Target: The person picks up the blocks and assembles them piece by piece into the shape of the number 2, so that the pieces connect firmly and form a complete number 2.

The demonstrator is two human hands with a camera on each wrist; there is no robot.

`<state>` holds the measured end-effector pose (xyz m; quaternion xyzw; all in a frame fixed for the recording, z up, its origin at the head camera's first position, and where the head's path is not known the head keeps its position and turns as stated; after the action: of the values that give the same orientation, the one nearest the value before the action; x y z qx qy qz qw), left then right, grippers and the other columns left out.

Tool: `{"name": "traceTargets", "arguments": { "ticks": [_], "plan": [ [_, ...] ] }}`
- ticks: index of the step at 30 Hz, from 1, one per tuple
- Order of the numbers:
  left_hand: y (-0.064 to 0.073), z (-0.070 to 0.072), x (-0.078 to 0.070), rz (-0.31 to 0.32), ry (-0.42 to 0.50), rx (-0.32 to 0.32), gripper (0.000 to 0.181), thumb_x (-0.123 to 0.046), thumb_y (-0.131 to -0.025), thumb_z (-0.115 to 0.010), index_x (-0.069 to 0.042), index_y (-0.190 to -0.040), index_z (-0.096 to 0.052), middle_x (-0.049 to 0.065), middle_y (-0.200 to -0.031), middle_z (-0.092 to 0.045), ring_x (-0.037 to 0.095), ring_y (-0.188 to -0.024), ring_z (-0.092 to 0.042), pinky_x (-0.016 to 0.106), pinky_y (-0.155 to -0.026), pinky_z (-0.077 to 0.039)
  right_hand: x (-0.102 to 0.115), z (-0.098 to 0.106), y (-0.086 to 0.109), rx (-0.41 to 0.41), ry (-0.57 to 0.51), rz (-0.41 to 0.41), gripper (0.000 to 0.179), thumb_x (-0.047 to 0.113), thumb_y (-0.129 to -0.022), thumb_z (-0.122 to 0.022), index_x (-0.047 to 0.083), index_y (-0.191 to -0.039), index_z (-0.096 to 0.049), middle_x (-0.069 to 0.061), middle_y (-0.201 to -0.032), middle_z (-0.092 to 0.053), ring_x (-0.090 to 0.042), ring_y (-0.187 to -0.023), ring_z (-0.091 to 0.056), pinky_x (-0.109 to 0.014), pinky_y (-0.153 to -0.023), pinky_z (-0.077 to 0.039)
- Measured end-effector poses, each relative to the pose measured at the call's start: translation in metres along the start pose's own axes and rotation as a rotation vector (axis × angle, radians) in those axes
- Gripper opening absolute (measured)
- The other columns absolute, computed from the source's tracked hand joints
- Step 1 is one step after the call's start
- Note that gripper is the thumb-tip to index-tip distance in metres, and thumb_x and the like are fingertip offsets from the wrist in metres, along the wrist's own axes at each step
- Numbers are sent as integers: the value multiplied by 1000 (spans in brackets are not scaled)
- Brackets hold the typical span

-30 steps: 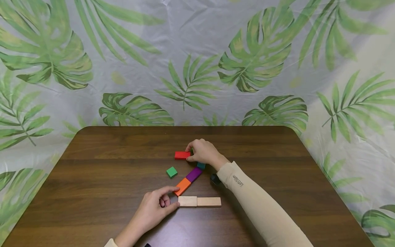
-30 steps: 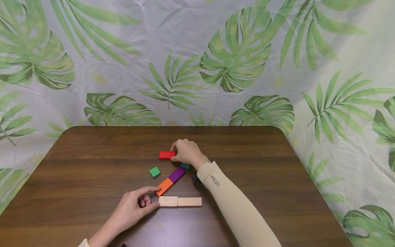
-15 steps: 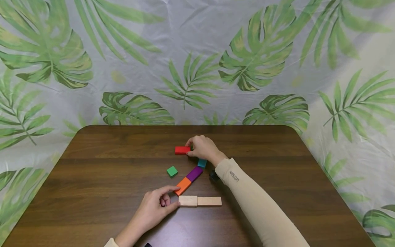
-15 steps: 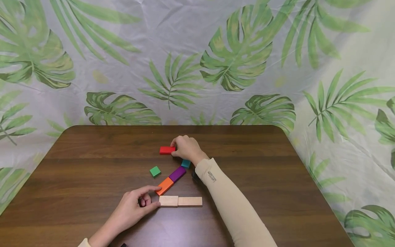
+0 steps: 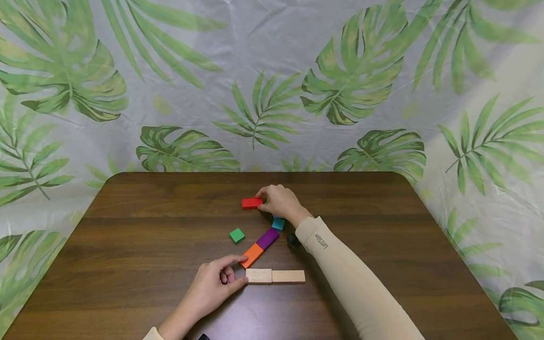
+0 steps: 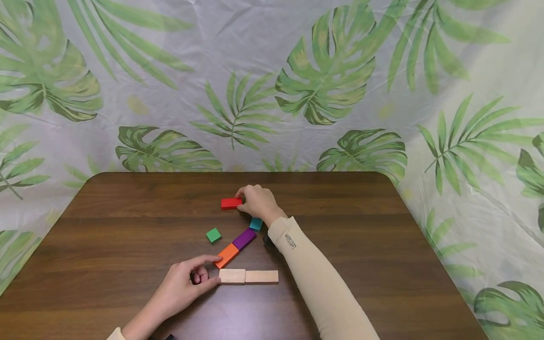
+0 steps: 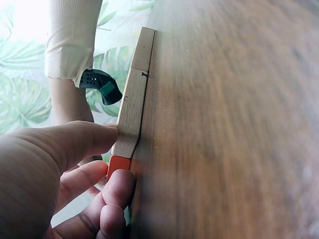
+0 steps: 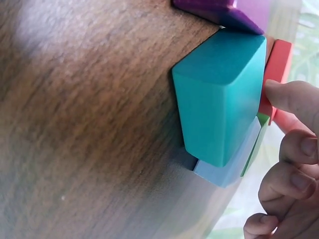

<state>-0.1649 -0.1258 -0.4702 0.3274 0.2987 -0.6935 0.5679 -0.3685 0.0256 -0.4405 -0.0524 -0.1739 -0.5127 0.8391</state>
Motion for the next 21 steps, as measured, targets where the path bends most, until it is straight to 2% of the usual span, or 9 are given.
{"name": "traceTargets", "arguments": {
  "ticks": [10,21],
  "plan": [
    [0,0,-1,-1,8,4,37,-20,-87,-91,-23,-122,-78,-14,-68,-58,-1,-60,-48,19,-60,-42,-2,1,1,8,-25,-33,36,30,-99,-80,19,-133,-75,1,-81,-67,-13,-68,-55,-26,-61,-41],
    [1,0,0,6,-1,5,37,-19,-87,-90,-23,-122,-78,-14,-68,-58,-1,-61,-48,19,-60,-43,-4,1,1,7,-24,-28,36,31,-99,-80,19,-132,-75,1,-82,-67,-13,-70,-55,-27,-62,-42]
  ]
}}
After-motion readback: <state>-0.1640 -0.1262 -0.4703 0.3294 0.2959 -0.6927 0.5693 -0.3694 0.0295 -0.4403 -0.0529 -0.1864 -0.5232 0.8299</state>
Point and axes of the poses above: each hand's wrist, its own y-axis away from the middle knuckle, its own z-axis out of the back of the hand, x = y × z, the point moved 7 cm from there along -y, towards the middle knuckle
